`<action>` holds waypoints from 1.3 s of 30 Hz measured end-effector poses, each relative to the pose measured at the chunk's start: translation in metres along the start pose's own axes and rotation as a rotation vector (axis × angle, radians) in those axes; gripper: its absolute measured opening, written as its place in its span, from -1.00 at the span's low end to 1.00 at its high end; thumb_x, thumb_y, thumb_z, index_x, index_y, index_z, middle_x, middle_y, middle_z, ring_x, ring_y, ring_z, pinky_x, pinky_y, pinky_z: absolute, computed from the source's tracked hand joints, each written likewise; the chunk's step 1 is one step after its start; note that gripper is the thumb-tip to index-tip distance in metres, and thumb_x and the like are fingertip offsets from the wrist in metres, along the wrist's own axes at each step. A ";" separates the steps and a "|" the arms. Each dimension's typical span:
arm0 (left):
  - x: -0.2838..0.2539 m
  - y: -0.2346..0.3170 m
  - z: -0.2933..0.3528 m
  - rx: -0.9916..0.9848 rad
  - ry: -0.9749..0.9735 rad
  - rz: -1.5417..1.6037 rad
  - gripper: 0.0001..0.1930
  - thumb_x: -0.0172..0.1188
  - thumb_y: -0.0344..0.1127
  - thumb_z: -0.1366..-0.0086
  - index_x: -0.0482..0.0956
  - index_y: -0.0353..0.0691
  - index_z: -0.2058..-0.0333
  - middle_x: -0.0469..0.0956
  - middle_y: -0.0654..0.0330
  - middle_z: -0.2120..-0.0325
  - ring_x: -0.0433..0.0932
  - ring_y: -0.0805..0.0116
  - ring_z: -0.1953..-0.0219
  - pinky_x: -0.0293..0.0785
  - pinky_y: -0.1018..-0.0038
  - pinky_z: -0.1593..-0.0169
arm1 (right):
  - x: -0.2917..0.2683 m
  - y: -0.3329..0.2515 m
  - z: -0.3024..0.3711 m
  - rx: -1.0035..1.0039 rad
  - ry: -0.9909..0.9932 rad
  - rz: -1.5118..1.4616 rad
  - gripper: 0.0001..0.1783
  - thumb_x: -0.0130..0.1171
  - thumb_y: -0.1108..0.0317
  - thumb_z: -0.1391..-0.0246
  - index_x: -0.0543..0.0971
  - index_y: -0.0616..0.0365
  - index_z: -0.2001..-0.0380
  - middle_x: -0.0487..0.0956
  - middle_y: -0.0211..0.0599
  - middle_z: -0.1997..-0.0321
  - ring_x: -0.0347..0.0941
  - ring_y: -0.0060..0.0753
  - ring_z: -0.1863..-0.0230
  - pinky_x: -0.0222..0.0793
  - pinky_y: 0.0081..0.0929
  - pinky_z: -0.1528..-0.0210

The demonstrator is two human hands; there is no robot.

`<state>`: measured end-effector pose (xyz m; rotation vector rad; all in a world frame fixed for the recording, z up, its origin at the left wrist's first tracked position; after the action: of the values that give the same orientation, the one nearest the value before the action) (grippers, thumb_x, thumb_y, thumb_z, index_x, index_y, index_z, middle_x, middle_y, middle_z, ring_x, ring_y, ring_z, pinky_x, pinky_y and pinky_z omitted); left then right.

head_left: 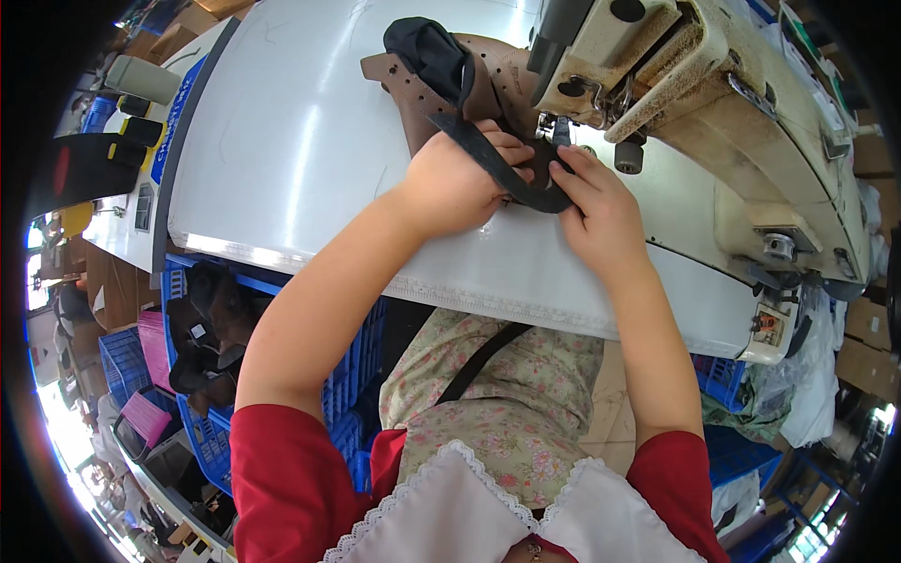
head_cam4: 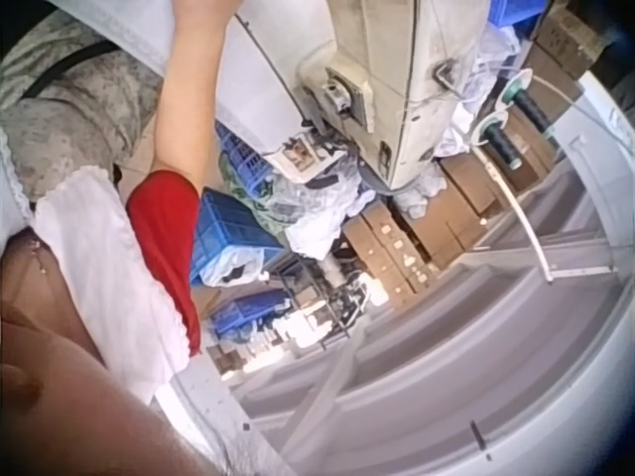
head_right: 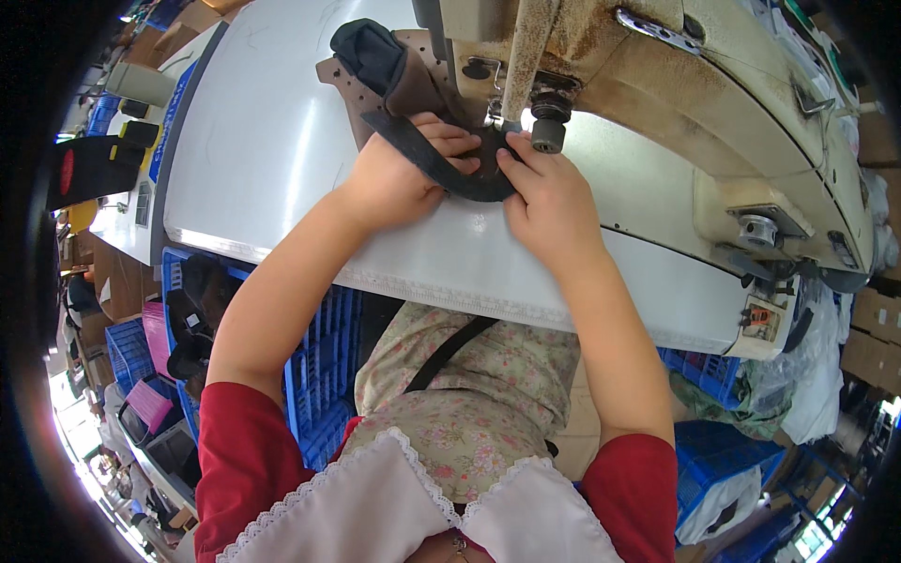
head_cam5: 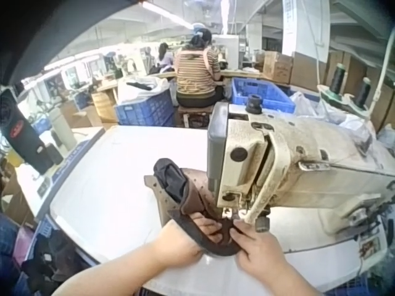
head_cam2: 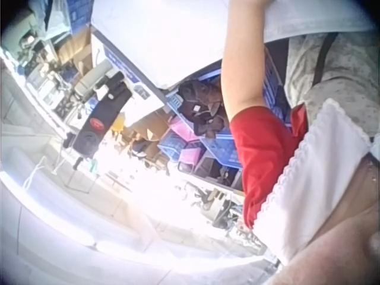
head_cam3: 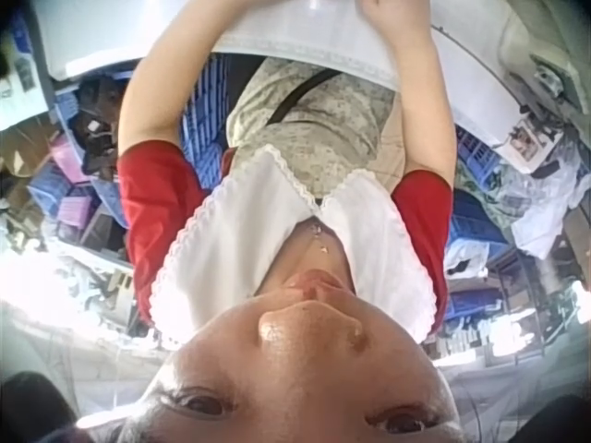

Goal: Use a heavy-duty industrial sewing machine to stitch leather components for a shoe upper.

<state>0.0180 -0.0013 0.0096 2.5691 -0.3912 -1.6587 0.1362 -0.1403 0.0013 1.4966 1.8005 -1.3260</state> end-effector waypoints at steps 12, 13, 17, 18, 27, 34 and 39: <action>-0.002 -0.017 -0.006 0.029 0.025 0.011 -0.67 0.24 -0.49 0.07 0.70 -0.08 0.26 0.64 0.28 0.11 0.55 0.26 0.03 0.47 0.28 -0.03 | 0.004 -0.001 -0.002 0.030 0.008 0.037 -0.55 0.19 0.51 0.18 0.62 0.18 0.10 0.55 -0.18 -0.08 0.49 -0.08 0.10 0.42 -0.22 0.01; -0.002 -0.018 -0.007 0.035 0.022 0.017 -0.67 0.25 -0.49 0.08 0.70 -0.08 0.26 0.64 0.28 0.11 0.55 0.26 0.03 0.47 0.29 -0.03 | 0.005 -0.001 -0.003 0.037 0.007 0.045 -0.57 0.20 0.49 0.18 0.63 0.16 0.11 0.56 -0.19 -0.07 0.49 -0.09 0.11 0.42 -0.23 0.02; -0.004 -0.022 -0.007 0.047 0.032 0.025 -0.66 0.25 -0.49 0.10 0.70 -0.08 0.26 0.63 0.29 0.09 0.55 0.27 0.02 0.47 0.30 -0.03 | 0.002 -0.008 -0.003 0.061 0.068 0.016 -0.61 0.20 0.50 0.18 0.66 0.15 0.16 0.58 -0.21 -0.02 0.49 -0.09 0.13 0.41 -0.25 0.04; -0.004 -0.023 -0.007 0.057 0.023 0.036 -0.65 0.25 -0.49 0.11 0.70 -0.09 0.25 0.63 0.29 0.09 0.55 0.26 0.02 0.47 0.30 -0.03 | 0.004 -0.008 -0.001 0.050 0.098 -0.028 -0.63 0.20 0.51 0.19 0.67 0.14 0.19 0.58 -0.22 0.02 0.49 -0.10 0.15 0.41 -0.25 0.05; -0.006 -0.028 -0.010 0.125 0.017 0.046 -0.66 0.25 -0.50 0.12 0.70 -0.12 0.27 0.65 0.27 0.12 0.55 0.23 0.02 0.49 0.29 -0.01 | 0.005 -0.013 -0.003 0.032 0.103 -0.046 -0.69 0.19 0.53 0.17 0.66 0.19 0.25 0.58 -0.23 0.12 0.50 -0.12 0.15 0.43 -0.24 0.08; -0.005 -0.034 -0.018 0.119 0.045 0.018 -0.70 0.24 -0.51 0.10 0.70 -0.13 0.32 0.66 0.27 0.16 0.56 0.22 0.04 0.50 0.29 0.00 | 0.006 -0.016 -0.005 0.018 0.081 0.046 -0.66 0.18 0.49 0.09 0.62 0.22 0.15 0.54 -0.21 0.05 0.49 -0.09 0.07 0.43 -0.22 0.04; -0.007 -0.035 -0.015 0.154 -0.020 -0.061 -0.61 0.25 -0.50 0.10 0.66 -0.10 0.20 0.60 0.27 0.04 0.52 0.24 -0.04 0.44 0.26 -0.11 | 0.005 -0.029 -0.006 0.087 0.097 0.023 -0.65 0.21 0.44 0.09 0.62 0.21 0.14 0.54 -0.21 0.07 0.47 -0.09 0.05 0.41 -0.18 0.01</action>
<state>0.0347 0.0324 0.0156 2.7013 -0.4636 -1.7402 0.1092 -0.1309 0.0111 1.6493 1.7992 -1.3575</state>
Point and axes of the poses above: each hand's wrist, its own z-axis away from the middle knuckle, its own x-axis out of the palm, y = z × x, the point moved 4 cm from there along -z, towards the middle knuckle
